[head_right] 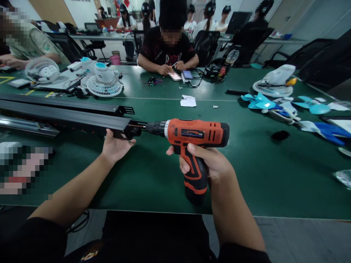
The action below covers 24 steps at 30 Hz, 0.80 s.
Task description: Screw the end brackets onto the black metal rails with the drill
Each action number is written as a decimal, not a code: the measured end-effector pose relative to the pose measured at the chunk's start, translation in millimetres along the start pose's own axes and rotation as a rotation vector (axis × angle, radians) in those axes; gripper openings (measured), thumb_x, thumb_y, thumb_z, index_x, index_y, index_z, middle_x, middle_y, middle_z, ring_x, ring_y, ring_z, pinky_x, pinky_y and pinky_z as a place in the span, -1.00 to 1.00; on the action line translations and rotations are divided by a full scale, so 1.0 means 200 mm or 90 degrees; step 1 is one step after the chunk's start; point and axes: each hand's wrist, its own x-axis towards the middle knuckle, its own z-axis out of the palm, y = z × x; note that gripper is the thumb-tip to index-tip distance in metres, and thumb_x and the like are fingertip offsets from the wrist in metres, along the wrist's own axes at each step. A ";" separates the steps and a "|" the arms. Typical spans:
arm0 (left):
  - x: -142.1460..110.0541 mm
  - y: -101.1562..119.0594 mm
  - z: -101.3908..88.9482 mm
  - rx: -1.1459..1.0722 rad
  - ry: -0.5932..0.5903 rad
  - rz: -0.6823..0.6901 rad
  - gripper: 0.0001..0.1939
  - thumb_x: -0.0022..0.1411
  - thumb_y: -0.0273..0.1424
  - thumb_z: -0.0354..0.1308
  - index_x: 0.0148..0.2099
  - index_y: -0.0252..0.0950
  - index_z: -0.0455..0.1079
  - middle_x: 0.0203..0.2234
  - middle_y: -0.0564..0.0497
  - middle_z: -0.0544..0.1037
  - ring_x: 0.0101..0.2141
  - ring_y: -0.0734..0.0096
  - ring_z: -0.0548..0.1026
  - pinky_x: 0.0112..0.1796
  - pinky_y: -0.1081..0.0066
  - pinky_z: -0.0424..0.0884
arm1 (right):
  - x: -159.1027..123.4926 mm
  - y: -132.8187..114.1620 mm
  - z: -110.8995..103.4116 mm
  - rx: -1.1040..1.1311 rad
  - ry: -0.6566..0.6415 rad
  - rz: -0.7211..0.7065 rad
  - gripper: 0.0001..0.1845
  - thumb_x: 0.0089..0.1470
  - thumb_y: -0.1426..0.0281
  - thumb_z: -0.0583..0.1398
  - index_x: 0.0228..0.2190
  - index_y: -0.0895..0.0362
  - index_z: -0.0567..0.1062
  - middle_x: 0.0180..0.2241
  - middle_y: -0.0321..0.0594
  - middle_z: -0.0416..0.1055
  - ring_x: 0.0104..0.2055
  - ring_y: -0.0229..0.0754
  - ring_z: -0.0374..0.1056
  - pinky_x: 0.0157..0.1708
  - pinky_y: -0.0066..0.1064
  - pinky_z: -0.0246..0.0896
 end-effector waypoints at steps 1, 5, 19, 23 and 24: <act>0.00 0.00 0.00 -0.001 -0.001 0.000 -0.55 0.09 0.00 0.50 -0.10 -0.16 0.57 -0.15 -0.02 0.68 -0.20 0.21 0.63 -0.28 0.27 0.59 | 0.00 0.01 0.00 0.002 -0.009 -0.004 -0.56 0.18 0.16 0.39 -0.02 0.17 0.54 -0.14 0.01 0.60 -0.53 -0.28 0.37 -0.56 -0.38 0.40; 0.00 0.01 0.00 0.005 -0.005 -0.007 -0.58 0.13 0.00 0.47 -0.13 -0.18 0.57 -0.21 -0.02 0.68 -0.22 0.22 0.63 -0.27 0.28 0.58 | 0.00 0.08 -0.04 0.016 -0.057 -0.033 -0.53 0.13 0.23 0.39 0.01 0.17 0.51 -0.10 0.01 0.59 -0.53 -0.29 0.37 -0.54 -0.37 0.37; -0.01 0.02 0.01 0.017 -0.021 -0.004 -0.55 0.11 -0.01 0.49 -0.07 -0.15 0.57 -0.08 -0.03 0.67 -0.14 0.19 0.63 -0.26 0.29 0.58 | 0.02 0.13 -0.07 0.043 -0.064 -0.020 -0.55 0.10 0.23 0.37 -0.02 0.19 0.54 -0.20 -0.04 0.58 -0.56 -0.28 0.32 -0.55 -0.36 0.32; -0.01 0.02 0.01 0.027 -0.022 -0.002 -0.52 0.12 0.00 0.48 -0.02 -0.14 0.57 -0.06 -0.04 0.67 -0.12 0.17 0.63 -0.23 0.28 0.59 | 0.01 0.15 -0.07 0.021 -0.057 -0.045 -0.55 0.14 0.18 0.37 -0.03 0.19 0.55 -0.18 -0.03 0.59 -0.55 -0.29 0.30 -0.55 -0.35 0.33; -0.01 0.02 0.01 0.030 -0.022 -0.002 -0.52 0.12 0.00 0.48 -0.02 -0.14 0.57 -0.06 -0.04 0.67 -0.11 0.16 0.63 -0.22 0.27 0.59 | 0.01 0.15 -0.07 0.016 -0.063 -0.048 -0.56 0.15 0.17 0.37 -0.03 0.18 0.56 -0.19 -0.04 0.59 -0.55 -0.29 0.30 -0.55 -0.36 0.33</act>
